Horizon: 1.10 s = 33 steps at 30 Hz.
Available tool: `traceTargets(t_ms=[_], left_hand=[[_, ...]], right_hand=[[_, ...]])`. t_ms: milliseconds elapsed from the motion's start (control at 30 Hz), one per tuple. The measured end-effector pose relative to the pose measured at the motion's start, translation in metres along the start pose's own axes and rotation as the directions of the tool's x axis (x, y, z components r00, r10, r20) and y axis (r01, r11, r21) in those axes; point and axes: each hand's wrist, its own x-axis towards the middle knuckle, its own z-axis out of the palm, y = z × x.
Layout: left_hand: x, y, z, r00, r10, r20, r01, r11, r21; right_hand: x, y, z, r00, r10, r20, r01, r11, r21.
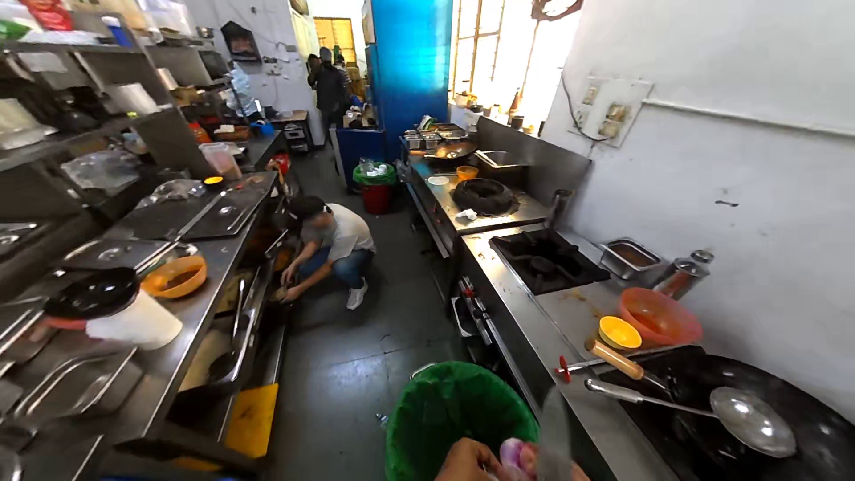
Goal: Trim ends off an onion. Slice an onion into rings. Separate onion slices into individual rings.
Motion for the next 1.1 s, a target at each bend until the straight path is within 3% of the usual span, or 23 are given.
traceTargets(t_ms=[100, 200, 267, 367, 533, 633, 733, 833, 1100], left_hand=[[0.009, -0.009, 0.013, 0.999, -0.008, -0.052, 0.012, 0.997, 0.082], [0.022, -0.012, 0.009, 0.993, 0.105, -0.049, -0.09, 0.966, 0.242], [0.022, -0.002, 0.005, 0.978, 0.209, -0.025, -0.197, 0.95, 0.241], [0.008, 0.025, 0.006, 0.924, 0.371, -0.093, -0.365, 0.928, 0.082], [0.002, 0.031, 0.014, 0.771, 0.594, -0.229, -0.607, 0.795, 0.017], [0.001, 0.026, 0.007, 0.788, 0.592, -0.168, -0.615, 0.754, -0.231], [0.002, 0.016, 0.0, 0.812, 0.577, -0.089, -0.538, 0.681, -0.496], [0.003, 0.012, 0.0, 0.826, 0.562, -0.042, -0.457, 0.625, -0.632], [0.0, 0.015, 0.006, 0.865, 0.491, -0.103, -0.462, 0.7, -0.544]], right_hand=[[0.012, -0.021, 0.005, 0.957, 0.27, -0.105, -0.243, 0.945, 0.217], [0.028, -0.019, 0.009, 0.798, 0.59, -0.121, -0.466, 0.732, 0.496], [0.032, -0.014, 0.005, 0.683, 0.728, -0.058, -0.571, 0.581, 0.58], [0.027, -0.006, 0.003, 0.568, 0.823, -0.022, -0.642, 0.459, 0.614], [0.015, -0.008, 0.006, 0.494, 0.869, 0.029, -0.709, 0.384, 0.592], [0.013, -0.015, -0.001, 0.537, 0.838, 0.093, -0.677, 0.363, 0.64], [0.01, -0.021, -0.01, 0.638, 0.756, 0.143, -0.635, 0.412, 0.653], [0.01, -0.028, -0.014, 0.697, 0.702, 0.146, -0.627, 0.498, 0.6], [0.01, -0.04, -0.011, 0.737, 0.648, 0.191, -0.643, 0.584, 0.496]])
